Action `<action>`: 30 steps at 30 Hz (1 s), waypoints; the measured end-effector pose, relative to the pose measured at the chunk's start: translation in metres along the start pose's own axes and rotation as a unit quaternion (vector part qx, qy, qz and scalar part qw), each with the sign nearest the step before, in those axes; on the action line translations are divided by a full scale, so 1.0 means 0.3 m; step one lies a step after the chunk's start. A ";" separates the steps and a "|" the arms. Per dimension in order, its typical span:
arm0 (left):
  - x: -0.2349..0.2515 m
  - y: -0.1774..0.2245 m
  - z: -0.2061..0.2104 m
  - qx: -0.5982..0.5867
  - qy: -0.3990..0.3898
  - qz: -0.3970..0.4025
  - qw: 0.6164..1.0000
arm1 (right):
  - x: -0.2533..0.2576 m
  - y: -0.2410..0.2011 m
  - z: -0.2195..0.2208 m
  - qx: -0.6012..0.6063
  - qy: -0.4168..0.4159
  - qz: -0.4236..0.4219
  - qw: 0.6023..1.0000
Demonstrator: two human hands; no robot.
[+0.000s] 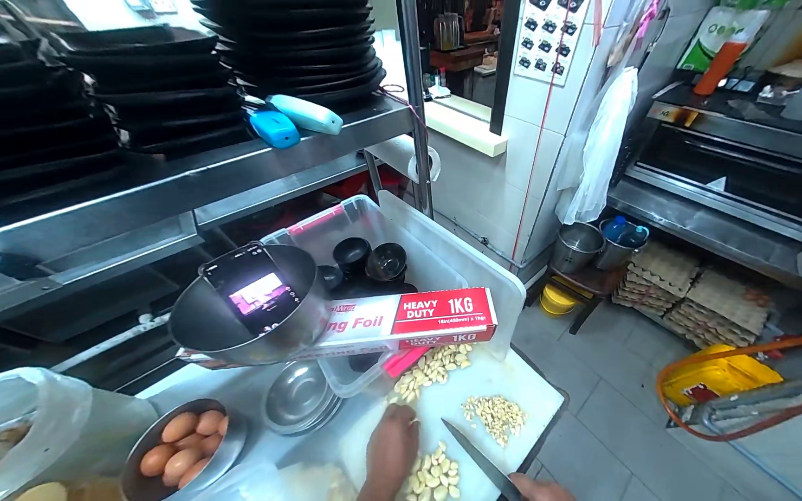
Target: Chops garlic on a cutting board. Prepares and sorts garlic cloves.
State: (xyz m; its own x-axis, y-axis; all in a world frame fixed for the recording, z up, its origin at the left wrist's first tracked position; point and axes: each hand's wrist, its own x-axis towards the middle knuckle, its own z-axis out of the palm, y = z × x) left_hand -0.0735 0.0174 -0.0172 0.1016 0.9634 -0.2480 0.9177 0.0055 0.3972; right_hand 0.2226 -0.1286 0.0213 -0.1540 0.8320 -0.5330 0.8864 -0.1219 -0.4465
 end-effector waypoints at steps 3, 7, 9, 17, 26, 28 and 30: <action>-0.040 0.059 0.036 -0.033 -0.044 0.015 0.998 | -0.006 -0.010 -0.011 0.003 -0.009 0.008 1.000; -0.056 0.129 0.080 -0.033 -0.035 0.009 0.999 | -0.029 -0.044 -0.045 -0.043 0.000 0.006 0.999; -0.055 0.137 0.094 -0.027 -0.033 0.005 0.999 | -0.042 -0.062 -0.053 -0.062 0.008 0.008 0.998; -0.037 0.151 0.011 0.022 -0.143 -0.007 0.989 | 0.036 -0.025 -0.056 0.005 -0.030 0.002 1.000; 0.062 0.040 -0.011 0.052 0.022 -0.038 0.998 | 0.005 0.011 -0.006 0.021 0.000 0.018 1.000; 0.048 0.050 0.007 0.050 -0.003 0.002 0.999 | 0.004 0.009 -0.009 0.014 0.004 0.019 1.000; 0.018 0.081 0.023 0.043 -0.036 0.025 0.998 | -0.005 -0.003 -0.020 -0.003 0.008 0.023 1.000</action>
State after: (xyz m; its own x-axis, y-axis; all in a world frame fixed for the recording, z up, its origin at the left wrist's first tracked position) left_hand -0.0480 0.0210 -0.0148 0.1734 0.9399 -0.2940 0.9400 -0.0689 0.3341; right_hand 0.2245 -0.1266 0.0269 -0.1059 0.8337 -0.5420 0.8949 -0.1577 -0.4174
